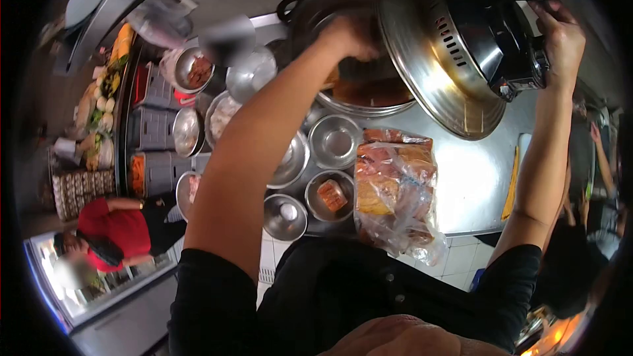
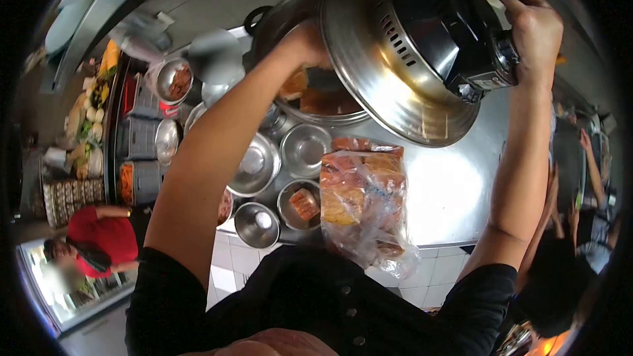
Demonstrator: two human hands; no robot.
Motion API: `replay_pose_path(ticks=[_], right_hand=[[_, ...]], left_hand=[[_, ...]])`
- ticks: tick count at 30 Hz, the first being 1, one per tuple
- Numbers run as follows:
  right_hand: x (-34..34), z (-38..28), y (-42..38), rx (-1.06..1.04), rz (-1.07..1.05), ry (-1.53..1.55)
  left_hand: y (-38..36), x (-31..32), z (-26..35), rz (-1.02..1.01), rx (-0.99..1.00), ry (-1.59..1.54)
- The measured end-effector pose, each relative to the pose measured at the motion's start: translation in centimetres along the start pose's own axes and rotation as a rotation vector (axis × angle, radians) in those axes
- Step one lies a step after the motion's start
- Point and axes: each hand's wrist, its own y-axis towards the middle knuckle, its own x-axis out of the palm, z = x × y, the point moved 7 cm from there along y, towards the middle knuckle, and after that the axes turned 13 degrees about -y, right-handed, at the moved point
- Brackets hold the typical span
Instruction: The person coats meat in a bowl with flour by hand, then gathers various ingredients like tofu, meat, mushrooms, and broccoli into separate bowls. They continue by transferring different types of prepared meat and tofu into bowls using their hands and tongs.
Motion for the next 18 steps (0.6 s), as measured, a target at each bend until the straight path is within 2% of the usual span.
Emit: replay_pose_path(ticks=[1,3,5,6,7,8,9,10,11,13,17,18], right_hand=[[0.7,-0.7,0.2,-0.085,-0.003,-0.074],[2.8,-1.2,0.8,-0.175,-0.027,-0.123],[6.1,-1.7,1.4,-0.362,-0.114,-0.348],[9.0,-2.6,1.1,-0.537,-0.17,-0.693],[11.7,-3.4,0.6,-0.766,-0.155,-1.075],[14.4,-4.1,-0.1,-1.006,-0.096,-1.352],[16.1,-6.5,-1.7,-1.218,-0.007,-1.087],[17.3,-9.9,-2.1,-0.521,-0.327,-0.829],[19.1,-9.8,-2.2,-0.588,-0.311,-0.659],[21.4,-10.1,-3.8,-0.458,-0.377,-0.687],[23.7,-11.2,-5.2,-0.437,-0.373,-0.754],[24.0,-11.3,-5.6,-0.469,-0.307,-0.738]], left_hand=[[-1.9,-2.4,-1.1,0.046,-0.059,-0.083],[-9.6,-8.5,-2.3,0.446,-0.027,-0.275],[-17.9,-11.2,-4.0,0.47,-0.069,-0.604],[-21.9,-12.1,-4.6,0.603,-0.032,-0.748],[-26.0,-12.6,-5.4,0.735,0.009,-0.892],[-29.9,-12.5,-6.7,0.78,-0.034,-0.942],[-33.5,-12.1,-8.1,0.818,-0.071,-0.995],[-37.1,-11.7,-9.5,0.832,-0.139,-0.909],[-40.3,-11.2,-10.5,0.845,-0.208,-0.822],[-45.5,-9.9,-10.4,0.89,-0.275,-0.89],[-53.9,-6.0,-12.8,0.892,-0.317,-0.96],[-55.5,-5.2,-13.4,0.92,-0.326,-1.002]])
